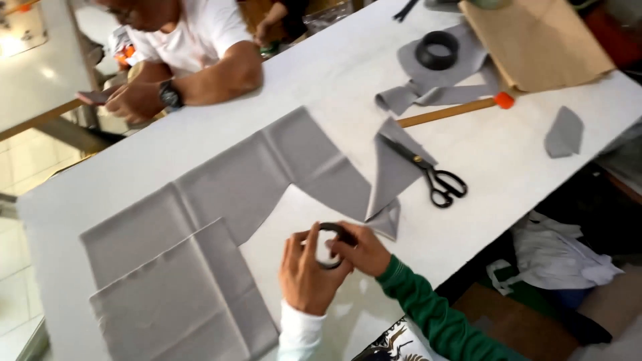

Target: A person marks a paper pattern onto fabric using a ruler and chalk, then cuts the fabric along the lines with scissors.

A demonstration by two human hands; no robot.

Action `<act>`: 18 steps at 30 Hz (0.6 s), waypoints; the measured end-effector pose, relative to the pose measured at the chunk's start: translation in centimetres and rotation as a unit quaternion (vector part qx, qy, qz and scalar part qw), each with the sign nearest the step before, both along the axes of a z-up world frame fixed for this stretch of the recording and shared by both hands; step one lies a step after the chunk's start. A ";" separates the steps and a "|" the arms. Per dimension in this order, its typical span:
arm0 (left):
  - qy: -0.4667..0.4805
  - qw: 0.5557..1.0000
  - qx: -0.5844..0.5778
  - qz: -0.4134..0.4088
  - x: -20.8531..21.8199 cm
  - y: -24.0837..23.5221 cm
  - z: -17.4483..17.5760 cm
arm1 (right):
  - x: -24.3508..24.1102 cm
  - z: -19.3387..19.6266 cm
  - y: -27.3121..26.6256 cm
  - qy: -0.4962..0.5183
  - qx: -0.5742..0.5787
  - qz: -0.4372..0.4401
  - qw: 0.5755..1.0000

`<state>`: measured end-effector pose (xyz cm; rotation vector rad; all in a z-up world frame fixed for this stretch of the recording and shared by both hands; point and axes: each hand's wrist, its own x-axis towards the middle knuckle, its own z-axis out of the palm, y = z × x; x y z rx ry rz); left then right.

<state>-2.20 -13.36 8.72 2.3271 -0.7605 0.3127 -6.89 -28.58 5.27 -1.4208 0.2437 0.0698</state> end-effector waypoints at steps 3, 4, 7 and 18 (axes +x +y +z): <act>-0.015 0.998 -0.054 -0.018 -0.6 -6.1 -1.9 | 1.6 -1.9 -6.5 0.000 -0.148 -0.090 0.985; 0.012 0.996 -0.079 -0.032 -0.3 -7.9 -2.8 | 2.7 -2.7 -9.4 -0.054 -0.273 -0.076 0.958; 0.062 0.987 -0.141 -0.052 -0.9 -10.4 -2.8 | 6.6 -4.4 -18.2 -0.049 -0.371 -0.115 0.920; 0.056 0.984 -0.129 0.109 -7.2 0.0 -5.8 | 23.7 -18.1 -55.4 -0.051 -0.623 -0.244 0.742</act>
